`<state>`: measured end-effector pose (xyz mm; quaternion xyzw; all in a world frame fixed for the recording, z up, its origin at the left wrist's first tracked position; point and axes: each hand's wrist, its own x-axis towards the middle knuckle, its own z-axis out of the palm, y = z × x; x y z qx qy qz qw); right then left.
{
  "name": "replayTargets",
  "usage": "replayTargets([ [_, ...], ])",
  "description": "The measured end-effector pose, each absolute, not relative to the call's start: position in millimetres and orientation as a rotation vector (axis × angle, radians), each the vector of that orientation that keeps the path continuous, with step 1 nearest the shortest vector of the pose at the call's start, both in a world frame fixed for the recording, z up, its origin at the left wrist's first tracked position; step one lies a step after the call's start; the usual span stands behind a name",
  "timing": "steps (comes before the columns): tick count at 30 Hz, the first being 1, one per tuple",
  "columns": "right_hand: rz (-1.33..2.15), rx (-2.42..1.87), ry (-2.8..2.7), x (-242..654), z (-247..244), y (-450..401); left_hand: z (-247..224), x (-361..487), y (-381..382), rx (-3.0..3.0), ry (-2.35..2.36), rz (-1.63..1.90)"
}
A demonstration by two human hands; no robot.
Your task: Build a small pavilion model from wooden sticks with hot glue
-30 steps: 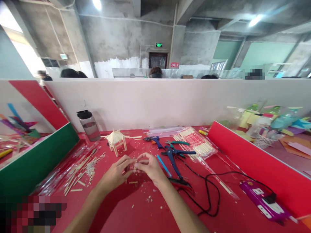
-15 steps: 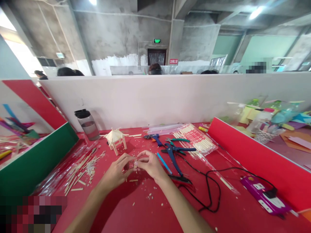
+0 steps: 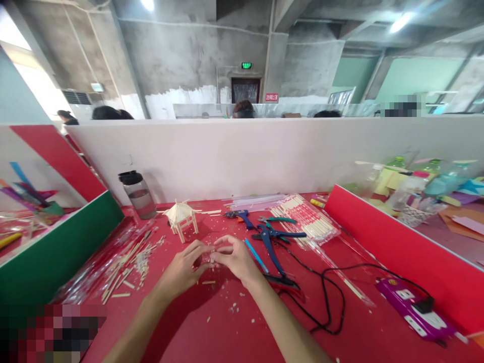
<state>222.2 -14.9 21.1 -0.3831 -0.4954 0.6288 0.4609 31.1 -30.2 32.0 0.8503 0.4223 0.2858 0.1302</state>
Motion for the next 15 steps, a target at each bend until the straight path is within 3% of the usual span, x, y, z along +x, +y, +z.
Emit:
replayTargets([
  [7,1.382,-0.988,-1.238,227.3,22.3,-8.2,39.7,-8.7,-13.7,2.406,1.583,0.901],
  [15,1.289,-0.946,-1.292,232.6,23.3,-5.8,30.9,-15.4,-9.4,2.403,1.638,0.451],
])
